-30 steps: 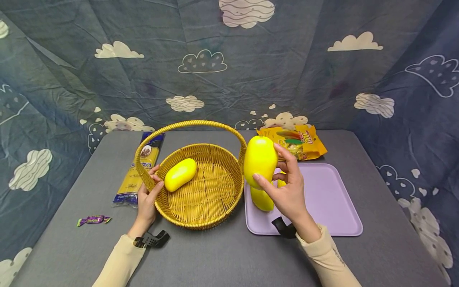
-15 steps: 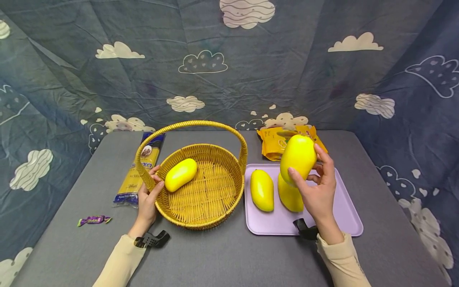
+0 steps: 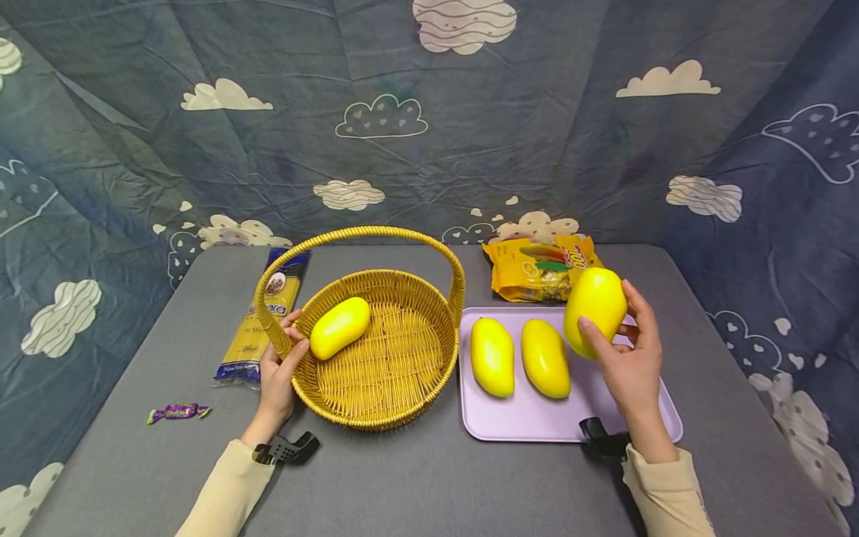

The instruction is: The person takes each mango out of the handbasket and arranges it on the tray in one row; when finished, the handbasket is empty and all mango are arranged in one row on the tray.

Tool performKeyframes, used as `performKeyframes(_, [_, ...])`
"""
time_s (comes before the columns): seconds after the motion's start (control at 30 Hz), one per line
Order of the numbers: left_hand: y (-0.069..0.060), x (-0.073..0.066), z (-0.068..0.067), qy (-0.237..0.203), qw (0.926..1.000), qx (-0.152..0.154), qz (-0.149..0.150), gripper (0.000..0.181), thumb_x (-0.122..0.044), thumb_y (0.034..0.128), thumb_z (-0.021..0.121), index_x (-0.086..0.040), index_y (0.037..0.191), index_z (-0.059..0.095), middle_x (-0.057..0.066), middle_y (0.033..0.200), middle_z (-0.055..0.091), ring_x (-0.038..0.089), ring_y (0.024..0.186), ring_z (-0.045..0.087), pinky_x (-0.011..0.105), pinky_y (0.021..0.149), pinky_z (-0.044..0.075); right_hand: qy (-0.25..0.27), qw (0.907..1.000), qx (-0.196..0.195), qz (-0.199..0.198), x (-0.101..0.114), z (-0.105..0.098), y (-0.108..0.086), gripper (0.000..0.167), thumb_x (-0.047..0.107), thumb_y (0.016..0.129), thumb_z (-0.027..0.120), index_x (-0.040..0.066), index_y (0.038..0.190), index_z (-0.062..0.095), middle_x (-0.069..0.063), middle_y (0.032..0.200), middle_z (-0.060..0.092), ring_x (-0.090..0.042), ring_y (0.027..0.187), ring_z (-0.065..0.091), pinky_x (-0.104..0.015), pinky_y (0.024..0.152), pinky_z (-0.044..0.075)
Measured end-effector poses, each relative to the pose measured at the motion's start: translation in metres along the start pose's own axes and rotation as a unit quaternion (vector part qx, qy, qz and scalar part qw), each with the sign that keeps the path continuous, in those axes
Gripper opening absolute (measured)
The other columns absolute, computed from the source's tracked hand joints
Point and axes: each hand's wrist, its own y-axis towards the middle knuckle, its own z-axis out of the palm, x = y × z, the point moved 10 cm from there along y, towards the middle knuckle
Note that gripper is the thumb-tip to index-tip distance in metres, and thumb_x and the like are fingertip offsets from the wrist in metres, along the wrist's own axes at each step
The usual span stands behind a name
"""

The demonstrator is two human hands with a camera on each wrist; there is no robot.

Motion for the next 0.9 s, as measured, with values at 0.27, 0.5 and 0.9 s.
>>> performKeyframes(0.27, [-0.001, -0.012, 0.004, -0.002, 1.0000, 0.005, -0.001, 0.017, 0.011, 0.0900, 0.051, 0.021, 0.102, 0.043, 0.028, 0.139, 0.039, 0.030, 0.130, 0.032, 0.033, 0.107, 0.021, -0.066, 0.9928, 0.054, 0.084, -0.072, 0.002, 0.015, 0.071, 0.037, 0.085, 0.070, 0.042, 0.145, 0.032, -0.007, 0.132, 0.042, -0.017, 0.091, 0.042, -0.024, 0.069, 0.036])
performKeyframes(0.5, [-0.001, -0.005, 0.001, -0.005, 0.9999, 0.002, 0.010, 0.017, 0.008, 0.0902, 0.052, 0.019, 0.102, 0.045, 0.026, 0.139, 0.040, 0.030, 0.130, 0.033, 0.031, 0.107, 0.022, -0.113, 0.9798, 0.119, 0.114, -0.144, 0.009, 0.028, 0.078, 0.057, 0.082, 0.065, 0.052, 0.145, 0.019, -0.013, 0.138, 0.035, -0.027, 0.099, 0.039, -0.031, 0.068, 0.040])
performKeyframes(0.9, [-0.002, -0.014, 0.005, -0.004, 1.0000, 0.006, 0.005, 0.018, 0.012, 0.0899, 0.050, 0.022, 0.103, 0.043, 0.029, 0.139, 0.038, 0.034, 0.130, 0.031, 0.030, 0.107, 0.023, -0.111, 0.9591, 0.213, 0.150, -0.148, 0.026, 0.017, 0.090, 0.063, 0.081, 0.060, 0.040, 0.151, 0.009, -0.029, 0.144, 0.024, -0.050, 0.117, 0.029, -0.050, 0.074, 0.040])
